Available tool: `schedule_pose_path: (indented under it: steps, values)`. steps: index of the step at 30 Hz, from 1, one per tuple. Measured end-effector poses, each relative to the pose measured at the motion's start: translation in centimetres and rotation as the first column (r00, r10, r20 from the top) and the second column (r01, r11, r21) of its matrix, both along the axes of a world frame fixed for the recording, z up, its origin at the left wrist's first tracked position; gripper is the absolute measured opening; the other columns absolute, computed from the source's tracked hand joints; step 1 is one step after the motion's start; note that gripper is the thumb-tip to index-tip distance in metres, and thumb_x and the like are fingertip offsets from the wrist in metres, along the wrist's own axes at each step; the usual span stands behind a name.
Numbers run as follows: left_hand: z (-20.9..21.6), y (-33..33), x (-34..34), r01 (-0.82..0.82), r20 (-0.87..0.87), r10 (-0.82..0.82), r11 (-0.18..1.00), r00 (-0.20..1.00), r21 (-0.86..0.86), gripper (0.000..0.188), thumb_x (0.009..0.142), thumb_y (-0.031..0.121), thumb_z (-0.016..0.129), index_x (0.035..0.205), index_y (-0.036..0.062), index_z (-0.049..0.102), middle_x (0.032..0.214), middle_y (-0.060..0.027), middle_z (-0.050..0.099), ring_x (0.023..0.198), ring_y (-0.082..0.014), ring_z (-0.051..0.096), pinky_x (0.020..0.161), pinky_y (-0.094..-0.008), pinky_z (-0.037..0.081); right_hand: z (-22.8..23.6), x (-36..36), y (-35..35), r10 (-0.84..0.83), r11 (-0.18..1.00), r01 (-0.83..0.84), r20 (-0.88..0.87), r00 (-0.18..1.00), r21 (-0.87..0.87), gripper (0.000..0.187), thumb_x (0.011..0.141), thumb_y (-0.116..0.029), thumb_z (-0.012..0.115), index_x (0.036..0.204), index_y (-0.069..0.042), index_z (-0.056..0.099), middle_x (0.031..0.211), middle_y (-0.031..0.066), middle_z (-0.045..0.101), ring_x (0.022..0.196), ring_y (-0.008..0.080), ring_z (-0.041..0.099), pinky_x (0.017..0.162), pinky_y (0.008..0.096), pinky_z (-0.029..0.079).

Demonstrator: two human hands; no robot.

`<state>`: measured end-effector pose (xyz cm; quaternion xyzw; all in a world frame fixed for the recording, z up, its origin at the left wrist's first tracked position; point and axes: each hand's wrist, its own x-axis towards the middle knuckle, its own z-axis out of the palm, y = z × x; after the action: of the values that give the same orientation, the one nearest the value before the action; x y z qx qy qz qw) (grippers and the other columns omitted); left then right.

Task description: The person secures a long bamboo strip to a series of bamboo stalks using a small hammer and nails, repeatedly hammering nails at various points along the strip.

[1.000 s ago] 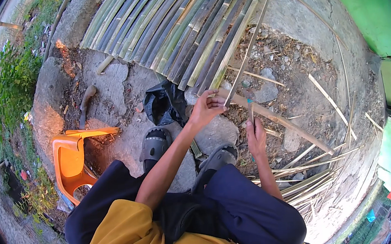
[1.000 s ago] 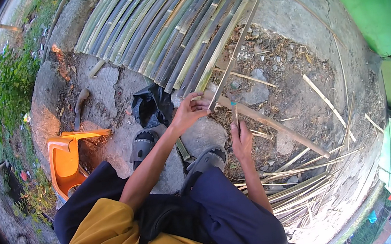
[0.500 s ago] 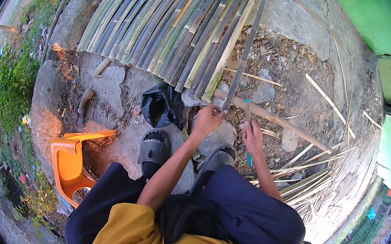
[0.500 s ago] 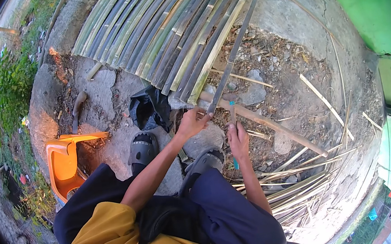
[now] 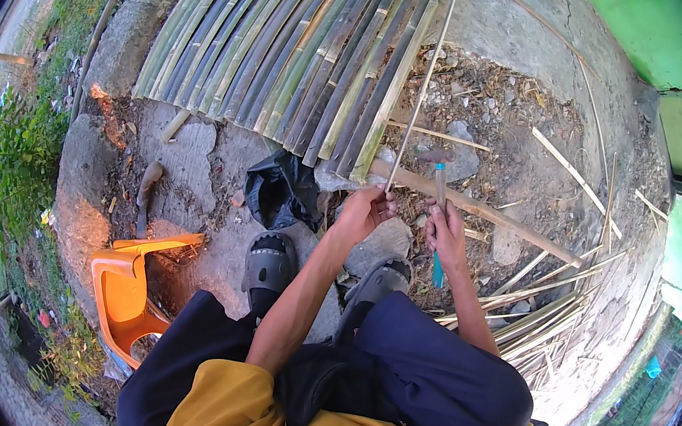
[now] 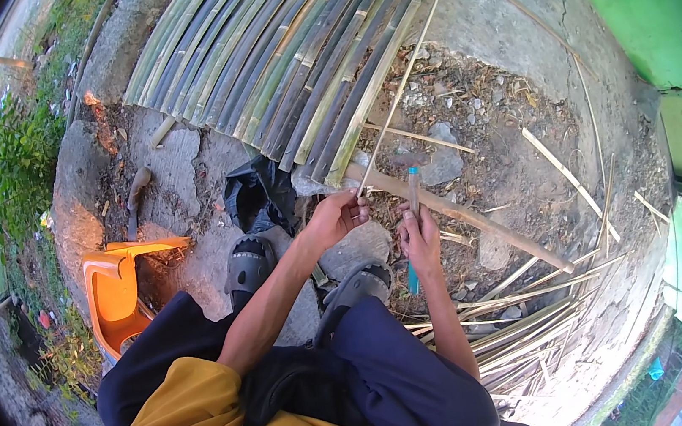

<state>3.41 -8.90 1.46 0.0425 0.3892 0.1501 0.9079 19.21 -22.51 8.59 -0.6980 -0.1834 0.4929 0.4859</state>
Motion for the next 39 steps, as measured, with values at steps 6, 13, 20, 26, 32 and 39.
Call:
schedule_pose_path:
  steps: [6, 13, 20, 26, 32, 39]
  values:
    - [0.5, 1.4, 0.1, 0.295, -0.326, -0.165, 0.866, 0.931, 0.405, 0.029, 0.11, 0.028, 0.05, 0.101, 0.0024, 0.062, 0.082, -0.0052, 0.066, 0.065, -0.0198, 0.062, 0.065, -0.0363, 0.053, 0.3, 0.2, 0.7, 0.039, 0.998, -0.029, 0.221, 0.974, -0.048, 0.023, 0.108, -0.02, 0.055, 0.121, -0.002, 0.062, 0.069, 0.0016, 0.054, 0.052, 0.0075, 0.049, 0.047, 0.0263, 0.039]
    - [-1.1, 1.9, -2.4, 0.494, -0.45, -0.203, 0.323, 0.869, 0.807, 0.025, 0.107, 0.019, 0.051, 0.117, 0.0015, 0.067, 0.088, -0.0051, 0.071, 0.072, -0.0126, 0.064, 0.063, -0.0333, 0.05, 1.2, -1.2, 0.4, 0.281, 0.959, -0.235, 0.601, 0.748, -0.156, 0.026, 0.106, -0.02, 0.057, 0.124, -0.002, 0.062, 0.088, 0.0212, 0.072, 0.075, 0.0374, 0.073, 0.069, 0.0449, 0.055]
    - [2.7, 2.5, -2.6, 0.315, -0.112, -0.33, 0.667, 0.937, 0.676, 0.044, 0.102, 0.014, 0.053, 0.145, 0.0027, 0.054, 0.114, -0.005, 0.073, 0.093, -0.0127, 0.067, 0.078, -0.0303, 0.053, 1.4, -1.6, -2.4, 0.272, 0.956, -0.263, 0.73, 0.627, -0.13, 0.026, 0.106, -0.021, 0.057, 0.124, -0.001, 0.057, 0.083, 0.0239, 0.069, 0.074, 0.0458, 0.07, 0.065, 0.0498, 0.053]
    - [3.2, 2.9, -1.4, 0.337, -0.062, -0.376, 0.731, 0.925, 0.594, 0.045, 0.102, 0.014, 0.056, 0.145, 0.0028, 0.055, 0.12, -0.0066, 0.072, 0.101, -0.0146, 0.068, 0.086, -0.0315, 0.053, 2.2, -2.3, -0.7, 0.148, 0.989, -0.12, 0.662, 0.735, -0.088, 0.026, 0.104, -0.025, 0.063, 0.111, -0.002, 0.056, 0.069, 0.015, 0.06, 0.059, 0.0285, 0.063, 0.059, 0.0425, 0.049]
    - [4.2, 1.7, 0.4, 0.408, -0.302, -0.348, 0.288, 0.888, 0.866, 0.034, 0.103, 0.015, 0.064, 0.133, 0.0009, 0.065, 0.114, -0.0062, 0.071, 0.101, -0.0133, 0.063, 0.088, -0.0334, 0.052, 1.9, -1.1, 2.9, -0.106, 0.992, 0.062, 0.434, 0.895, 0.113, 0.043, 0.088, -0.023, 0.085, 0.106, 0.0, 0.053, 0.087, 0.0097, 0.066, 0.072, 0.0128, 0.064, 0.064, 0.0313, 0.053]
    - [10.8, 7.4, 1.4, 0.297, -0.429, -0.239, -0.44, 0.871, 0.847, 0.037, 0.088, 0.004, 0.071, 0.124, 0.0023, 0.063, 0.114, -0.018, 0.063, 0.111, -0.0408, 0.06, 0.094, -0.0475, 0.049, 2.1, 0.6, 1.8, -0.164, 0.973, 0.125, 0.197, 0.966, 0.196, 0.039, 0.09, -0.001, 0.077, 0.119, 0.001, 0.05, 0.097, 0.0072, 0.061, 0.081, 0.0138, 0.068, 0.069, 0.0275, 0.057]
